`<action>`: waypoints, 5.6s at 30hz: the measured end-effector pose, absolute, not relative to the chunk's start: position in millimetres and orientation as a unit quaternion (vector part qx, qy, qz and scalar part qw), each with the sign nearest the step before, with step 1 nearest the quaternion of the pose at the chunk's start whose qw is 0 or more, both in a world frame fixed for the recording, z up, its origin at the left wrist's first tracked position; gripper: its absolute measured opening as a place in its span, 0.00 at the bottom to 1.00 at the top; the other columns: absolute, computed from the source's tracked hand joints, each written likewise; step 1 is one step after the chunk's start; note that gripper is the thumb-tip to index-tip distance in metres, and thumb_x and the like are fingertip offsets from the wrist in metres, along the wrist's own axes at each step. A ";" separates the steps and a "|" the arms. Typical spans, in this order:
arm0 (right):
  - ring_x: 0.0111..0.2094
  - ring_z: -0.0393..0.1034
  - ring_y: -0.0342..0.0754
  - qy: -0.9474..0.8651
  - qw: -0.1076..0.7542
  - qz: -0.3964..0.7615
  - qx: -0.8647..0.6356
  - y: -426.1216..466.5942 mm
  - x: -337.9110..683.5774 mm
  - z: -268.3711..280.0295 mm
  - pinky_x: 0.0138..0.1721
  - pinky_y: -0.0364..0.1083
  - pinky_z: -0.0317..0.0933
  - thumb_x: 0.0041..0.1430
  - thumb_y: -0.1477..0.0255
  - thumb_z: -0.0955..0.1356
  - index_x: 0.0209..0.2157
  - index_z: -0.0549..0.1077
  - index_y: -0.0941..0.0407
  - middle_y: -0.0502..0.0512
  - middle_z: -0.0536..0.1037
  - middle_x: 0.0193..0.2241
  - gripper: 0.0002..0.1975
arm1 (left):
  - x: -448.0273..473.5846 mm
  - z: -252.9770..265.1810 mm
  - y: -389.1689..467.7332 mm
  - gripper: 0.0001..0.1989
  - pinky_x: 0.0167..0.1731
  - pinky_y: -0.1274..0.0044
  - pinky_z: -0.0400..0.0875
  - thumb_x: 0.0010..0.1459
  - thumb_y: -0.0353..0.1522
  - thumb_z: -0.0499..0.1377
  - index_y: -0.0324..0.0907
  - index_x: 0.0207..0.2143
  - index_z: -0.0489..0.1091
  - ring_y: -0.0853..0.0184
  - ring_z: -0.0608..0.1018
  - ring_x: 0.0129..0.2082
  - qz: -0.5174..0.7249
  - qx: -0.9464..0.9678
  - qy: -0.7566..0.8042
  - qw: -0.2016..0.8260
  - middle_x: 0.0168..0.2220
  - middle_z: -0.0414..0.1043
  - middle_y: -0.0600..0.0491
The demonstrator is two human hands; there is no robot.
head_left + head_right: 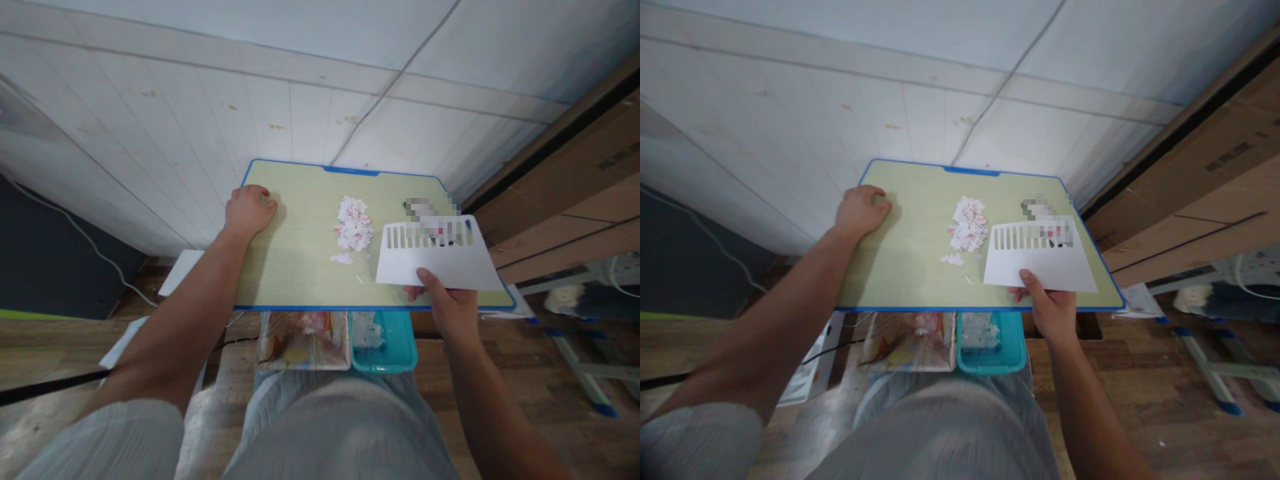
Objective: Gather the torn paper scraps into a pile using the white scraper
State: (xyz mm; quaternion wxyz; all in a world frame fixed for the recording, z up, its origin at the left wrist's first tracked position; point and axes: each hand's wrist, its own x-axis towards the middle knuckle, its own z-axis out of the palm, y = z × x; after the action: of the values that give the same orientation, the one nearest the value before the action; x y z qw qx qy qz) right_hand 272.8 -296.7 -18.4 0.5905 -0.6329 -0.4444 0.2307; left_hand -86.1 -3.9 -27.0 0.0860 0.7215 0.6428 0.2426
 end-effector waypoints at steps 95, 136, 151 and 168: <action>0.25 0.84 0.56 -0.434 0.522 0.310 -0.666 -309.7 215.0 -28.0 0.32 0.52 0.84 0.67 0.45 0.84 0.26 0.82 0.51 0.57 0.85 0.22 0.28 | -85.3 -27.8 -3.5 0.23 0.82 0.48 0.69 0.72 0.39 0.62 0.43 0.63 0.86 0.38 0.77 0.76 0.246 0.719 0.644 0.088 0.73 0.83 0.38; 0.23 0.82 0.55 -0.413 0.572 0.220 -0.673 -274.1 240.6 -26.0 0.30 0.53 0.83 0.62 0.48 0.83 0.29 0.82 0.52 0.58 0.86 0.24 0.24 | -83.9 -23.9 -6.1 0.24 0.81 0.49 0.71 0.73 0.39 0.62 0.43 0.64 0.86 0.38 0.77 0.77 0.233 0.719 0.649 0.086 0.74 0.83 0.38; 0.24 0.83 0.54 -0.414 0.605 0.223 -0.642 -272.6 239.6 -26.3 0.30 0.52 0.80 0.64 0.50 0.83 0.33 0.82 0.52 0.55 0.86 0.25 0.21 | -83.8 -22.8 -7.1 0.24 0.82 0.49 0.69 0.73 0.39 0.62 0.42 0.64 0.86 0.38 0.76 0.78 0.234 0.720 0.646 0.095 0.75 0.82 0.37; 0.19 0.75 0.50 -0.439 0.601 0.231 -0.626 -276.3 253.8 -19.3 0.23 0.49 0.74 0.60 0.56 0.82 0.26 0.80 0.51 0.53 0.82 0.20 0.18 | -85.4 -28.8 -1.9 0.21 0.80 0.48 0.72 0.71 0.38 0.64 0.46 0.61 0.87 0.38 0.77 0.75 0.251 0.718 0.643 0.086 0.71 0.85 0.41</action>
State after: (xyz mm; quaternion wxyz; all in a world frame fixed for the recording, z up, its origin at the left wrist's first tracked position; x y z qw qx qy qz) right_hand 253.8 -276.3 -19.3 0.6014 -0.6258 -0.4394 0.2314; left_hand -85.4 -1.9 -28.8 0.0859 0.7181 0.6434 0.2508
